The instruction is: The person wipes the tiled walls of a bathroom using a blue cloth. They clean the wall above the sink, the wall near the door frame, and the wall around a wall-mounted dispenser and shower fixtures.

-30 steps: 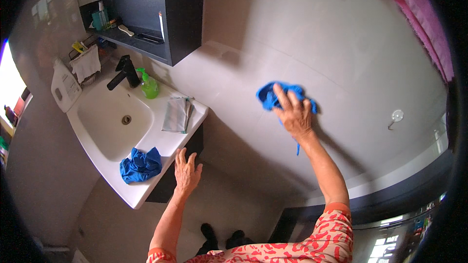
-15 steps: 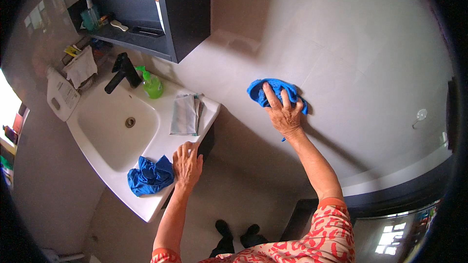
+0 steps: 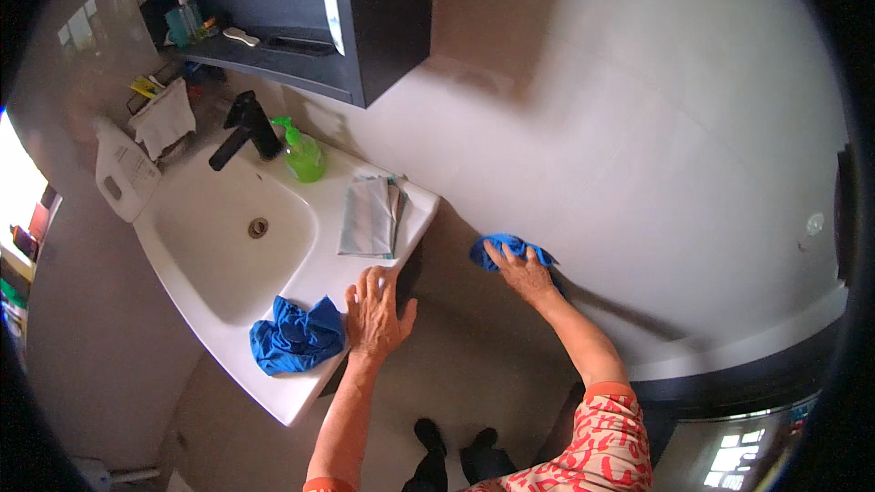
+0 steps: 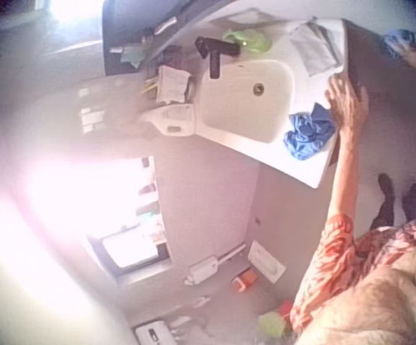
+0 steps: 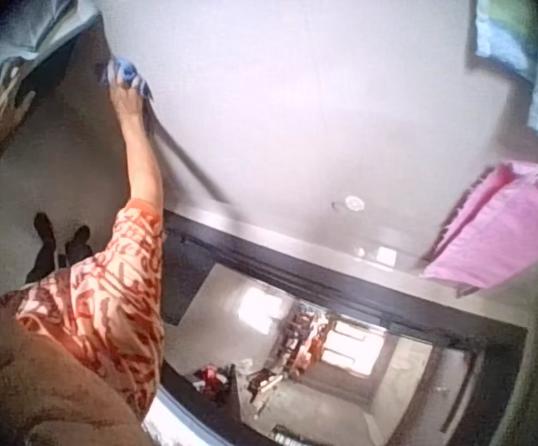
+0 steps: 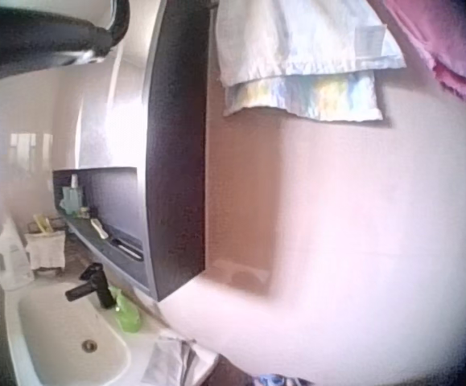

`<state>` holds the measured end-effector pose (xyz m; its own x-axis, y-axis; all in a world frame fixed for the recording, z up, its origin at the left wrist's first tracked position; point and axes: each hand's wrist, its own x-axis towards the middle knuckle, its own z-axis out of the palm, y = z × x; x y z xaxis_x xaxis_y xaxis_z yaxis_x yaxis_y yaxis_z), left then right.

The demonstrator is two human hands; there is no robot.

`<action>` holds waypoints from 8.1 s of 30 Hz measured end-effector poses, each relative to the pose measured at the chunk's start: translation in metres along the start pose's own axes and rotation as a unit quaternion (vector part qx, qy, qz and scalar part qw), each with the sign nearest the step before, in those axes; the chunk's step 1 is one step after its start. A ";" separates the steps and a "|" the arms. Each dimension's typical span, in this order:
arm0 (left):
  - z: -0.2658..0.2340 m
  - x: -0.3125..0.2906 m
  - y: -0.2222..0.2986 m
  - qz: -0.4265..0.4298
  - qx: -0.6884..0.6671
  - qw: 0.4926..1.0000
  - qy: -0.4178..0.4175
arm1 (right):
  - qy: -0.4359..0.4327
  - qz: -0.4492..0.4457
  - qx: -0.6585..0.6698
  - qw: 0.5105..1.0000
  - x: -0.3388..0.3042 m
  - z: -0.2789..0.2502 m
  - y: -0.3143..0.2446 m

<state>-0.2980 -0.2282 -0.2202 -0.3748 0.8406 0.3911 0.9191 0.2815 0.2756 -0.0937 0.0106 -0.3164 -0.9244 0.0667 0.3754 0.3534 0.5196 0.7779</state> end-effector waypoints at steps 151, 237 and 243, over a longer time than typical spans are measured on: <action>0.384 0.028 0.185 0.269 -0.058 0.926 0.258 | 0.170 0.561 -0.147 0.797 -0.366 -0.023 0.131; 0.393 0.035 0.177 0.275 -0.069 0.922 0.263 | 0.273 0.521 -0.174 0.790 -0.263 0.022 0.102; 0.391 0.038 0.174 0.292 -0.059 0.913 0.279 | 0.214 0.693 -0.140 0.674 -0.342 0.042 0.087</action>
<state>-0.1044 0.0337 -0.5009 0.1406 0.4555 0.8791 0.9751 -0.2175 -0.0433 0.2470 0.0690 -0.3982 0.4263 0.0397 0.9037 0.9037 0.0256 -0.4274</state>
